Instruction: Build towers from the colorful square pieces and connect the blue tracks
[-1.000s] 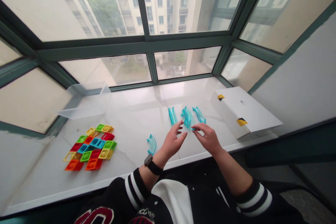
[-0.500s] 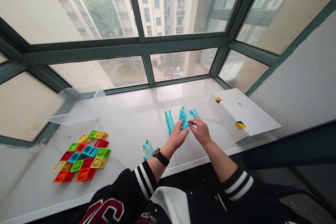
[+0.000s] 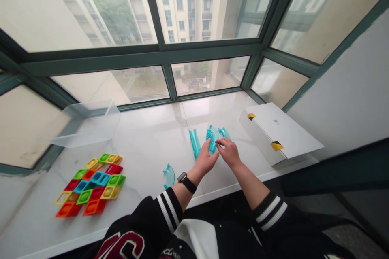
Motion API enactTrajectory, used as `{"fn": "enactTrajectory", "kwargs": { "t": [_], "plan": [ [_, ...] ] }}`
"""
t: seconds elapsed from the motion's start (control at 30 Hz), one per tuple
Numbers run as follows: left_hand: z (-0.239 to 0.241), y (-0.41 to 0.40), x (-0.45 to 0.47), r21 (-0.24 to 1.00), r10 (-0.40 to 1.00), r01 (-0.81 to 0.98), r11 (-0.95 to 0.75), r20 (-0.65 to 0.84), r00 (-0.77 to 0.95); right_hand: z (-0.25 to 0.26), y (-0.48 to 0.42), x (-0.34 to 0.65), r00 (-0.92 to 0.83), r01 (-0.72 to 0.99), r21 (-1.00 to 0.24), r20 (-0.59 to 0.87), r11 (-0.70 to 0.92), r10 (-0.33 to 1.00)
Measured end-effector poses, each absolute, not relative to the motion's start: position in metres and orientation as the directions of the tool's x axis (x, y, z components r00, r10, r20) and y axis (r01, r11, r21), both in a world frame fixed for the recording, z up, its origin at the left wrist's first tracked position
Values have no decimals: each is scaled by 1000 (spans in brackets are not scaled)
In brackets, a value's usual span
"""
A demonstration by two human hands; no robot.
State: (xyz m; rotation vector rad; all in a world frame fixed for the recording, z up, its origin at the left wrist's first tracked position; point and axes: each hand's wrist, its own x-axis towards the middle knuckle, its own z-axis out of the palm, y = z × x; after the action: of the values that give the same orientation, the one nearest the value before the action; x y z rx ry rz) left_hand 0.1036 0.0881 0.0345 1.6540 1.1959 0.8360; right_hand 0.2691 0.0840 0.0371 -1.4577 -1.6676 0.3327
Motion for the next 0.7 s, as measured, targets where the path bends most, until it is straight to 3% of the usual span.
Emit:
{"fn": "enactTrajectory", "kwargs": {
  "t": [0.7],
  "plan": [
    [20, 88, 103, 958, 946, 267, -103, 12, 324, 31, 82, 268, 56, 660, -708, 382, 253, 922]
  ]
}}
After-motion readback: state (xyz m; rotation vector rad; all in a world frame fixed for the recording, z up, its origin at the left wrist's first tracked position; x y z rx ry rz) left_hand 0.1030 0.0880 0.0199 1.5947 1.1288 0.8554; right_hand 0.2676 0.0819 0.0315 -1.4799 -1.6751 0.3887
